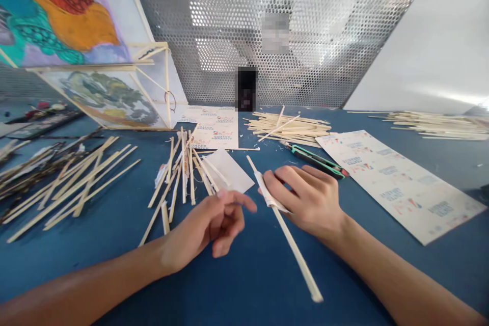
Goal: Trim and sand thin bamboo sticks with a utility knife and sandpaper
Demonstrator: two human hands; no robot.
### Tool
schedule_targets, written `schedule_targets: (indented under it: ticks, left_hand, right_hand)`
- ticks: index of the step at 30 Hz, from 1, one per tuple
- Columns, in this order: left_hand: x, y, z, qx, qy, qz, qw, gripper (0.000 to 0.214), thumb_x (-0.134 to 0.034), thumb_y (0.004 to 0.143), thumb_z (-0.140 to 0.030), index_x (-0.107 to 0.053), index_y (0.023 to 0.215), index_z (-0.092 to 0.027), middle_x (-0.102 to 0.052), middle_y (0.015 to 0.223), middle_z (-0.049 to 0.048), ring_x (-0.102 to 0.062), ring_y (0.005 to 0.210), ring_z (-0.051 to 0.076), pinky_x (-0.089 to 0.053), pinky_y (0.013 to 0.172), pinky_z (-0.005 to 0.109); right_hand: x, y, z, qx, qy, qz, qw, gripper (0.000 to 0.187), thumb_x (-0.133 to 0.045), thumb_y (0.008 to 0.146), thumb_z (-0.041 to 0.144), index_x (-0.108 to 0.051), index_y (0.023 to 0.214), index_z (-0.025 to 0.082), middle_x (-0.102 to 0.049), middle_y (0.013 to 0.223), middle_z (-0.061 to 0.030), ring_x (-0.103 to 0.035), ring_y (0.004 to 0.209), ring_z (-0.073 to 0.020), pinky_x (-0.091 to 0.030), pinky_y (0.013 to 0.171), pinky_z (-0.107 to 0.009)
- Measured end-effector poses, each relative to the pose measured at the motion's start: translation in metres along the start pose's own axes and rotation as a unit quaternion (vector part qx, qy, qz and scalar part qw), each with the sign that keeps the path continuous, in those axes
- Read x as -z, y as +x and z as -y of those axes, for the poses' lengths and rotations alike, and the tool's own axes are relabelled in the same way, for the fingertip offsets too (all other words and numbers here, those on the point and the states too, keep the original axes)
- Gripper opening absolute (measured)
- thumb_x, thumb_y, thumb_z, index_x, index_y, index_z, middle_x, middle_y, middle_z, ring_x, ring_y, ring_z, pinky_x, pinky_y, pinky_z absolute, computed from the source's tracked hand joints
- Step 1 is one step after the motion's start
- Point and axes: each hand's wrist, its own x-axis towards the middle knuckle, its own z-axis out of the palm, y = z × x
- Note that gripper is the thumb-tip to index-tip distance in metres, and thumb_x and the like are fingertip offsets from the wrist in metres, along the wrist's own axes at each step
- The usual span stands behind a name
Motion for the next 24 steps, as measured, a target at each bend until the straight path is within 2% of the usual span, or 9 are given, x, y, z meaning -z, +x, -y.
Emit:
schedule_targets:
  ticks: [3, 10, 12, 14, 16, 18, 20, 22, 24]
  left_hand:
    - [-0.005, -0.006, 0.000, -0.006, 0.078, 0.072, 0.994, 0.080, -0.040, 0.088, -0.086, -0.068, 0.103, -0.012, -0.063, 0.073, 0.0037, -0.047, 0.049, 0.009, -0.033, 0.050, 0.023]
    - [-0.008, 0.001, 0.004, 0.035, 0.026, -0.029, 0.999, 0.047, -0.053, 0.097, -0.058, -0.061, 0.079, -0.015, -0.059, 0.056, -0.0003, -0.047, 0.037, 0.008, -0.035, 0.041, 0.020]
    - [-0.006, 0.003, 0.005, 0.018, 0.024, -0.047, 0.998, 0.043, -0.054, 0.097, -0.054, -0.057, 0.077, -0.016, -0.059, 0.057, -0.0014, -0.050, 0.039, 0.009, -0.040, 0.042, 0.020]
    - [-0.004, 0.003, 0.007, 0.001, 0.026, -0.056, 0.998, 0.043, -0.053, 0.097, -0.055, -0.055, 0.077, -0.018, -0.058, 0.056, -0.0022, -0.053, 0.041, 0.010, -0.042, 0.043, 0.020]
    - [-0.004, 0.001, 0.007, -0.002, 0.031, -0.052, 0.998, 0.045, -0.053, 0.097, -0.058, -0.054, 0.077, -0.018, -0.058, 0.057, -0.0019, -0.052, 0.043, 0.010, -0.042, 0.044, 0.020]
    - [-0.006, -0.003, 0.006, 0.001, 0.066, -0.042, 0.997, 0.047, -0.052, 0.098, -0.060, -0.054, 0.077, -0.018, -0.059, 0.061, -0.0013, -0.052, 0.046, 0.009, -0.041, 0.047, 0.020]
    - [-0.008, -0.008, 0.003, 0.004, 0.131, -0.029, 0.991, 0.049, -0.047, 0.101, -0.060, -0.054, 0.078, -0.017, -0.059, 0.065, -0.0003, -0.052, 0.051, 0.009, -0.041, 0.051, 0.021]
    - [-0.010, -0.011, 0.000, 0.000, 0.192, -0.025, 0.981, 0.052, -0.040, 0.104, -0.060, -0.053, 0.077, -0.018, -0.057, 0.063, -0.0006, -0.051, 0.054, 0.010, -0.041, 0.056, 0.023]
    - [-0.010, -0.011, -0.002, -0.006, 0.216, -0.025, 0.976, 0.053, -0.037, 0.105, -0.059, -0.052, 0.075, -0.018, -0.055, 0.059, -0.0011, -0.049, 0.054, 0.011, -0.041, 0.059, 0.024]
  right_hand:
    - [-0.003, 0.001, 0.002, 0.013, -0.057, 0.034, 0.998, 0.039, -0.047, 0.100, 0.010, -0.067, 0.132, 0.021, -0.074, 0.087, -0.0019, -0.049, 0.061, -0.0149, -0.029, 0.056, -0.035]
    - [-0.014, 0.007, 0.021, 0.039, -0.004, 0.071, 0.997, 0.048, -0.046, 0.100, 0.010, -0.057, 0.145, 0.024, -0.071, 0.098, -0.0042, -0.054, 0.068, -0.0153, -0.035, 0.058, -0.033]
    - [-0.016, 0.005, 0.022, -0.003, 0.057, 0.069, 0.996, 0.056, -0.045, 0.098, 0.007, -0.051, 0.149, 0.029, -0.067, 0.107, -0.0062, -0.057, 0.074, -0.0162, -0.041, 0.063, -0.032]
    - [-0.017, 0.002, 0.023, -0.125, 0.195, 0.038, 0.972, 0.063, -0.043, 0.095, 0.006, -0.042, 0.153, 0.031, -0.061, 0.118, -0.0086, -0.058, 0.077, -0.0165, -0.047, 0.068, -0.033]
    - [-0.016, 0.000, 0.023, -0.278, 0.400, 0.016, 0.873, 0.056, -0.041, 0.097, 0.013, -0.040, 0.150, 0.030, -0.057, 0.117, -0.0087, -0.056, 0.073, -0.0156, -0.049, 0.066, -0.033]
    - [-0.014, 0.001, 0.023, -0.380, 0.576, 0.059, 0.721, 0.033, -0.040, 0.102, 0.030, -0.053, 0.132, 0.023, -0.058, 0.096, -0.0044, -0.050, 0.063, -0.0138, -0.043, 0.055, -0.029]
    - [-0.012, 0.004, 0.024, -0.434, 0.660, 0.126, 0.600, 0.032, -0.045, 0.102, 0.050, -0.058, 0.103, 0.020, -0.048, 0.071, 0.0028, -0.038, 0.054, -0.0113, -0.030, 0.048, -0.026]
    - [-0.011, 0.009, 0.024, -0.455, 0.685, 0.156, 0.547, 0.042, -0.057, 0.096, 0.060, -0.053, 0.084, 0.020, -0.037, 0.061, 0.0072, -0.030, 0.052, -0.0095, -0.021, 0.048, -0.025]
    - [-0.010, 0.012, 0.026, -0.433, 0.711, 0.161, 0.530, 0.046, -0.064, 0.092, 0.062, -0.053, 0.079, 0.019, -0.035, 0.061, 0.0073, -0.027, 0.054, -0.0089, -0.020, 0.049, -0.025]
